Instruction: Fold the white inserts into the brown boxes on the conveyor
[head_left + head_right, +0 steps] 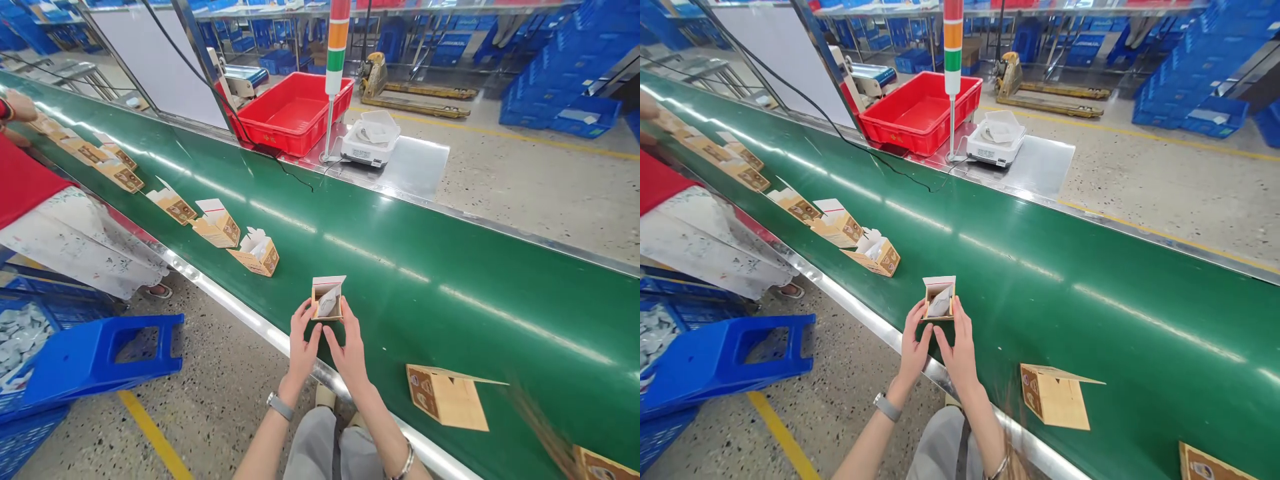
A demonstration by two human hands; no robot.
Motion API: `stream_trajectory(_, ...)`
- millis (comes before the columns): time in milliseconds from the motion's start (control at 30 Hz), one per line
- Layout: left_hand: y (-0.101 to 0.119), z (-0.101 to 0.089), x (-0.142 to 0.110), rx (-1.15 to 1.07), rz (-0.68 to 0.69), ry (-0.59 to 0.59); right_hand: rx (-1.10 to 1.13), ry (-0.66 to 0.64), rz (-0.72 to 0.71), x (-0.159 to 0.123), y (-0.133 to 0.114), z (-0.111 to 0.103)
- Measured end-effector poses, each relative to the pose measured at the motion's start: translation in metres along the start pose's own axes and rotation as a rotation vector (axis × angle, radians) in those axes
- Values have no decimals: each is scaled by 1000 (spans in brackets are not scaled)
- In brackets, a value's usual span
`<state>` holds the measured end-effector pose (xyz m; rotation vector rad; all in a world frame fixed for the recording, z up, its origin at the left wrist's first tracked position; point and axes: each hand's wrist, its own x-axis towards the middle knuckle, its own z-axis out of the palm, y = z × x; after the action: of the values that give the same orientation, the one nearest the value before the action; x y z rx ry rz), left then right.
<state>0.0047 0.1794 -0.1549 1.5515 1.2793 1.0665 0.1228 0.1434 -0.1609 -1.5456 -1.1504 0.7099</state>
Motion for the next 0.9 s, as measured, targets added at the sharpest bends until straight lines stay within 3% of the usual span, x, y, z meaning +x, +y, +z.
stream_trajectory(100,2,6,0,31,14,-45,-83,4,-25,0,3,-15)
stream_trajectory(233,14,19,8,-42,-18,-20,-123,52,55,15,-6,-24)
stream_trajectory(433,28,42,13,-277,-309,173,-29,224,323,22,-32,-19)
stream_trajectory(567,24,46,16,-304,-379,55,75,242,380,27,-35,-30)
stream_trajectory(733,26,56,14,-382,-398,-54,216,55,484,39,-20,-50)
stream_trajectory(900,40,66,10,-456,-416,-70,291,119,468,35,-12,-53)
